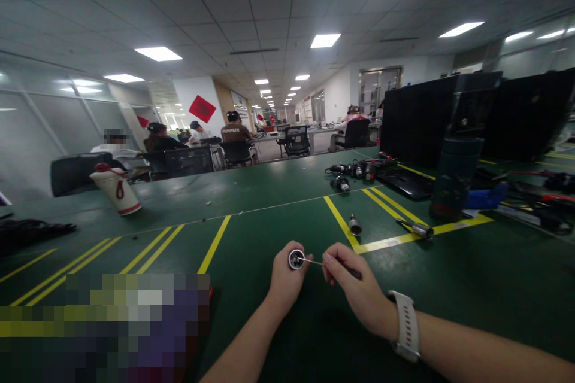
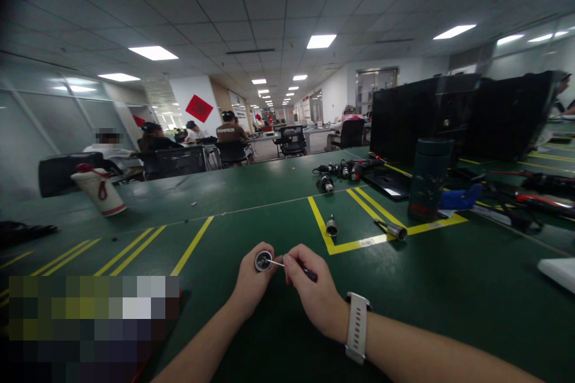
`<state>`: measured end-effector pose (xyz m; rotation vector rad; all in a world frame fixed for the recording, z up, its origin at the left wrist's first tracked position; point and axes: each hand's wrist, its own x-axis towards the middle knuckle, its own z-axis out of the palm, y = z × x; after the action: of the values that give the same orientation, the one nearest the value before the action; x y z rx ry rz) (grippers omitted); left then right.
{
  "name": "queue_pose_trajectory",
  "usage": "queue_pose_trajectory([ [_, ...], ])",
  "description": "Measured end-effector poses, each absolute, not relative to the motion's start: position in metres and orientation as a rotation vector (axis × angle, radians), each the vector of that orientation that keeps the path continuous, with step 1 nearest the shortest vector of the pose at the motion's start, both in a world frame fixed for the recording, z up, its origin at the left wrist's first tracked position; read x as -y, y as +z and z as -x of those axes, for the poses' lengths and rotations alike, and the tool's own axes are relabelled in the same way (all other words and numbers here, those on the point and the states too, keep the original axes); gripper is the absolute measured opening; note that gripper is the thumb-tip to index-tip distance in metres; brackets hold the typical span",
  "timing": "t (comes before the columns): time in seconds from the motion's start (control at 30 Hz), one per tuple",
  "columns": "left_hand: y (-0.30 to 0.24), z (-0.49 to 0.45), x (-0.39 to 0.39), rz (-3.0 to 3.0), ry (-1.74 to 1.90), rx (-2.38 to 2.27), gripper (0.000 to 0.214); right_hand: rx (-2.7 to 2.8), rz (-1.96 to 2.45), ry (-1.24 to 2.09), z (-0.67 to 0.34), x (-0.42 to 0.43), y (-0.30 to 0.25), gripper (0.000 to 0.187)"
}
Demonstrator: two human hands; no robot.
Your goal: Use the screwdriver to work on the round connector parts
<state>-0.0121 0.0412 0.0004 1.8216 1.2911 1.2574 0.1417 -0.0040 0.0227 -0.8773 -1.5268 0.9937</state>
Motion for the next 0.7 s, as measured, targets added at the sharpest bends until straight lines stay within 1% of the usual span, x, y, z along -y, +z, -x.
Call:
queue_pose_trajectory([
  [0.23, 0.004, 0.011, -0.039, -1.867, 1.217, -1.266, 0.011, 1.493, 0.929, 0.987, -0.144, -0.001, 0.025, 0.031],
  [0.4, 0.005, 0.01, -0.038, -1.897, 1.214, -1.26, 0.012, 1.488, 0.917, 0.962, -0.144, -0.002, 0.027, 0.032],
  [0.57, 0.004, 0.01, -0.037, -1.982, 1.174, -1.28, 0.011, 1.587, 0.928, 0.797, -0.146, 0.001, 0.033, 0.03],
  [0.7, 0.003, 0.009, -0.036, -2.098, 1.132, -1.289, 0.01, 1.755, 0.958, 0.587, -0.146, 0.006, 0.038, 0.027],
])
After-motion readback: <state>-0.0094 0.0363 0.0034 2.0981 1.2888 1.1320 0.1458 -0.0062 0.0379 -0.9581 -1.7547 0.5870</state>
